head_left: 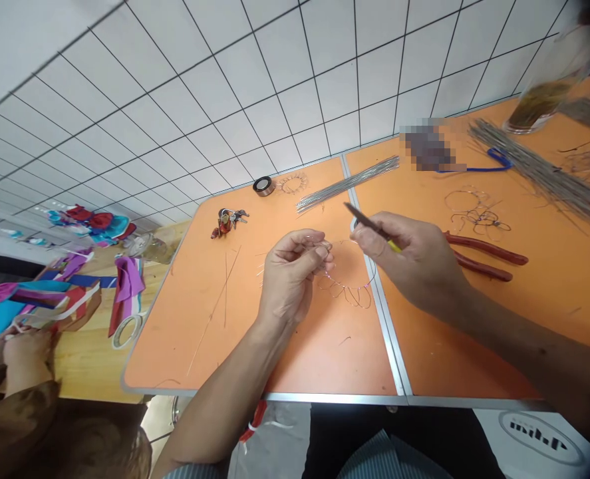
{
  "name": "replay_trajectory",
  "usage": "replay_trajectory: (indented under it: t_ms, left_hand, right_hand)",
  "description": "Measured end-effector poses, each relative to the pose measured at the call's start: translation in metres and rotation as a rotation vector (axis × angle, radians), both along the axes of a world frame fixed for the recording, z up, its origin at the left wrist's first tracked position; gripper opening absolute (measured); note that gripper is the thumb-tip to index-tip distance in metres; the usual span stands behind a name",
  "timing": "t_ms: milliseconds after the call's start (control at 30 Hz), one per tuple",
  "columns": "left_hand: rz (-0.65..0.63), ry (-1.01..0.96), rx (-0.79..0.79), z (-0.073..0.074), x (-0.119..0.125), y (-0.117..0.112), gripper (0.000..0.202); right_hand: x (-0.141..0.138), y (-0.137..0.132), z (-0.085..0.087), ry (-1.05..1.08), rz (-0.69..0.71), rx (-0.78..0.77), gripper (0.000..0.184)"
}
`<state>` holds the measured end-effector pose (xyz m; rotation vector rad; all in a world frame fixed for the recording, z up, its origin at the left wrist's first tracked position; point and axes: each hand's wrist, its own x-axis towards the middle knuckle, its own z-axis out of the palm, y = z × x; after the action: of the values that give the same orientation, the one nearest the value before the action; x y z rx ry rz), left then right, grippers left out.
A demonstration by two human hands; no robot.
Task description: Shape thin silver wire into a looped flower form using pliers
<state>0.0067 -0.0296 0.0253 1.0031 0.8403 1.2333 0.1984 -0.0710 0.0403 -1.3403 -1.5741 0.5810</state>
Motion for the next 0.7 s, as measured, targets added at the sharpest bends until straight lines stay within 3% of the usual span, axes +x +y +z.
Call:
replay_trajectory:
  t_ms: [133,367,700]
  left_hand:
    - [0.016,-0.016,-0.002,0.004,-0.002,0.003,0.023]
    - [0.030,-0.029,0.014,0.005,-0.006,0.007,0.028]
    - [0.027,-0.023,0.026,0.005,-0.004,0.004,0.025]
  right_hand:
    - [0.009,0.006,-0.006,-0.091,-0.035,-0.011,0.034]
    - [0.010,0.012,-0.030,-0.433,0.031,0.143,0.022]
    - [0.005,0.009,-0.035,-0.664,-0.041,0.329,0.030]
